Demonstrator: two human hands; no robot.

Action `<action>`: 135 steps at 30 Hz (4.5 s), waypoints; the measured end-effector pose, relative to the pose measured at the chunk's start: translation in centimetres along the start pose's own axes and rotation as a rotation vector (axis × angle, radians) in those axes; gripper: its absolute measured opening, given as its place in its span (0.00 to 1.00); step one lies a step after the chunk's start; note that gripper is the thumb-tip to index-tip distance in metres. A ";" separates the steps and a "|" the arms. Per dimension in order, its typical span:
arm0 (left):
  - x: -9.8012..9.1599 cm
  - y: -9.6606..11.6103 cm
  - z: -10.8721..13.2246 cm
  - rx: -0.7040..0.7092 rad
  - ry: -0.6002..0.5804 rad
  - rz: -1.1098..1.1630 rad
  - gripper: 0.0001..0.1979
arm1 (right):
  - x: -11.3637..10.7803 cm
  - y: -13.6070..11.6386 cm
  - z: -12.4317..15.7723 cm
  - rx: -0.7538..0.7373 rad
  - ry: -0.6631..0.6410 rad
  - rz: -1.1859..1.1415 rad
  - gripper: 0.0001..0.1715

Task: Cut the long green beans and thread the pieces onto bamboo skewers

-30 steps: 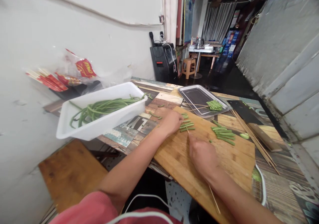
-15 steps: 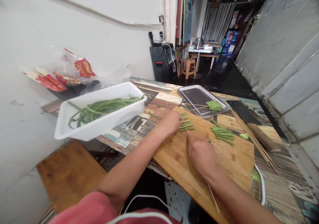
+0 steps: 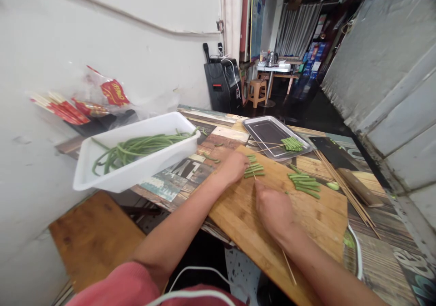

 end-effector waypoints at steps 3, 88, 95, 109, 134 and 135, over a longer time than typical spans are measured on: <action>0.0 -0.1 0.1 -0.024 -0.005 -0.030 0.11 | -0.1 0.1 0.2 0.001 -0.008 0.008 0.22; -4.7 -1.2 2.3 -0.308 0.363 0.202 0.12 | -1.6 1.0 1.2 -0.015 0.153 0.041 0.20; -1.8 1.4 4.3 -0.568 0.664 1.163 0.25 | -1.7 2.6 2.6 0.011 0.432 -0.169 0.18; 3.6 6.5 4.0 -0.793 0.871 1.819 0.07 | -0.8 3.3 2.1 0.127 0.265 -0.927 0.19; 3.4 6.4 4.1 -0.882 0.815 1.796 0.03 | -1.5 2.8 2.5 -0.001 0.407 -0.844 0.17; 3.5 6.6 4.0 -0.876 0.810 1.801 0.03 | -1.5 2.9 2.4 0.014 0.403 -0.847 0.17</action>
Point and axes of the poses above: each hand's wrist, its own z-axis away from the middle knuckle, its own x-axis out of the palm, y = z × x, the point moved 6 cm from there along -z, towards the middle knuckle, and after that the axes turned 13 degrees about x, right-handed, at the moved point
